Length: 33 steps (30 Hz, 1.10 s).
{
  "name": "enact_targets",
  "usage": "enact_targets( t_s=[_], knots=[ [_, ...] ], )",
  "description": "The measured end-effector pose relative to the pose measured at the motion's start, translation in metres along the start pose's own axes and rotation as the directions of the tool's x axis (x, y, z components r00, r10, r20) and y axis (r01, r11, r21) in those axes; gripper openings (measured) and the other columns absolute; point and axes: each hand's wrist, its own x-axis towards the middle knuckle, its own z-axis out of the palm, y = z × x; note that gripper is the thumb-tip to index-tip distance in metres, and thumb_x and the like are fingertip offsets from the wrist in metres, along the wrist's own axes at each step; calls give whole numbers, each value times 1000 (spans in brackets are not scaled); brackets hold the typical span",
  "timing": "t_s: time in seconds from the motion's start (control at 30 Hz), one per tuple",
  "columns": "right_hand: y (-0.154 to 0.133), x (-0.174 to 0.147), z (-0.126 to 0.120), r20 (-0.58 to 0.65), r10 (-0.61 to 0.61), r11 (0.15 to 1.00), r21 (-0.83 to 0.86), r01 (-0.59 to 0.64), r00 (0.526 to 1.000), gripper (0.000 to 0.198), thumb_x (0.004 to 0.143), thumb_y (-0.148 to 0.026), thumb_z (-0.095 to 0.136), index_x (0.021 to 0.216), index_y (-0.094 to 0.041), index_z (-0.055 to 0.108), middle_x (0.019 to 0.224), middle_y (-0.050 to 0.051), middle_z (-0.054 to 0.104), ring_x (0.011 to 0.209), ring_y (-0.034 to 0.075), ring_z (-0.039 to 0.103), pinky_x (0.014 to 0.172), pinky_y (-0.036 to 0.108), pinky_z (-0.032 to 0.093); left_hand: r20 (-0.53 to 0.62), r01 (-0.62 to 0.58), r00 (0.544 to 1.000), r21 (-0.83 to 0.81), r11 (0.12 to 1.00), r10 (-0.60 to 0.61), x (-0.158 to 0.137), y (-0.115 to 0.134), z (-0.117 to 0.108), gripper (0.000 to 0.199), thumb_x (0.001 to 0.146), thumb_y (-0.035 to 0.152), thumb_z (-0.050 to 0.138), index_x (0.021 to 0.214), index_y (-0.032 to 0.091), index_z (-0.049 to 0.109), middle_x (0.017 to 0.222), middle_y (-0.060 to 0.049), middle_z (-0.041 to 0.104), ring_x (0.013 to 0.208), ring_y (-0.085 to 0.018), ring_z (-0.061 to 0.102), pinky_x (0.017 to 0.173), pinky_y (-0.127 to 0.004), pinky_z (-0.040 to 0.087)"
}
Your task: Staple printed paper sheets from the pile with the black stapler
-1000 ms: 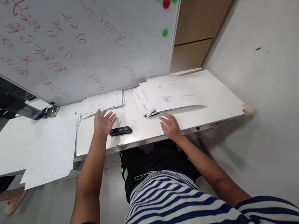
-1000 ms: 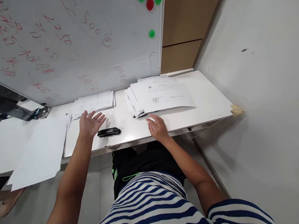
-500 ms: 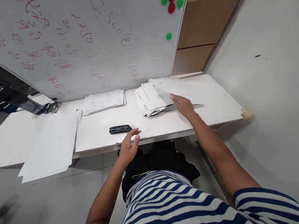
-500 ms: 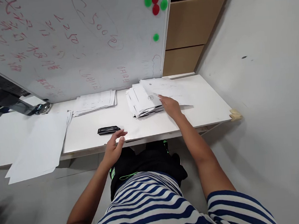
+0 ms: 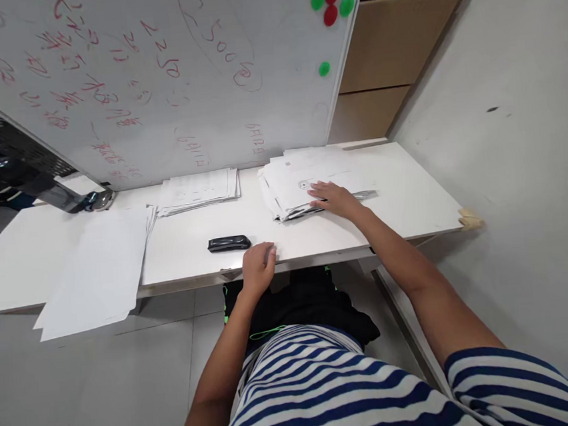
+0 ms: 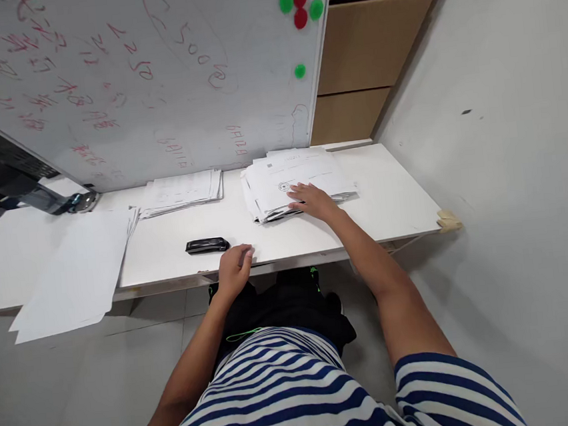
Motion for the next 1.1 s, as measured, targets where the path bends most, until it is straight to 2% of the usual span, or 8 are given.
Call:
enact_targets(
  t_s=[0.3, 0.47, 0.57, 0.7, 0.83, 0.87, 1.0, 1.1],
  knots=[
    [-10, 1, 12, -198, -37, 998, -66, 24, 979, 41, 104, -31, 36, 122, -17, 70, 136, 13, 68, 135, 28, 57, 118, 50, 40, 8, -56, 998, 66, 996, 56, 2, -1, -5, 31, 101, 36, 46, 112, 19, 68, 113, -9, 75, 109, -26, 67, 95, -41, 49],
    [-41, 1, 9, -358, -10, 1000, -20, 3, 934, 42, 104, -37, 33, 103, -16, 70, 104, 17, 76, 96, 28, 71, 87, 42, 56, 4, -35, 999, 26, 999, 35, 2, -1, -4, 31, 101, 37, 46, 110, 19, 69, 111, -10, 75, 108, -26, 68, 95, -42, 49],
    [-79, -11, -14, -541, 112, 984, 175, -18, 834, 43, 104, -50, 33, 102, -21, 64, 75, 6, 69, 67, 21, 65, 64, 33, 52, 7, 17, 1000, -63, 998, -16, 0, -1, -4, 31, 100, 40, 48, 108, 20, 70, 111, -10, 75, 108, -26, 68, 97, -44, 49],
    [-128, -36, -61, -760, 225, 929, 355, 100, 609, 37, 101, -58, 42, 97, -25, 59, 67, -2, 57, 60, 15, 57, 56, 28, 47, -111, 70, 986, -382, 922, -121, 2, 9, -30, 39, 100, 48, 50, 126, 21, 61, 126, -13, 69, 115, -25, 66, 100, -42, 52],
    [-148, -46, -95, -847, 220, 903, 365, 228, 483, 39, 99, -60, 45, 89, -24, 57, 71, -2, 51, 65, 14, 59, 59, 29, 50, -451, -193, 892, -414, 890, -16, 22, 32, -88, 69, 89, 58, 65, 147, 29, 44, 156, -13, 45, 144, -30, 44, 114, -47, 42],
    [-149, -45, -98, -855, 221, 897, 367, 246, 469, 40, 99, -60, 45, 88, -24, 57, 72, -2, 51, 67, 14, 60, 60, 29, 51, -454, -232, 891, -425, 875, 16, 29, 38, -101, 74, 85, 59, 70, 147, 30, 44, 156, -12, 45, 146, -30, 41, 114, -47, 42],
    [-150, -38, -88, -866, 261, 880, 395, 264, 427, 36, 100, -56, 47, 91, -24, 59, 79, 0, 55, 79, 17, 64, 70, 34, 55, -105, -62, 994, -591, 804, -1, 46, 57, -122, 50, 86, 54, 70, 125, 23, 65, 127, -11, 68, 119, -27, 64, 97, -41, 54],
    [-151, -37, -71, -849, 305, 853, 444, 272, 431, 31, 99, -54, 51, 97, -25, 62, 86, 1, 61, 87, 19, 66, 78, 37, 56, -31, 66, 994, -599, 798, -105, 46, 63, -109, 36, 90, 52, 66, 103, 20, 75, 101, -7, 75, 95, -22, 68, 80, -33, 55]
  ],
)
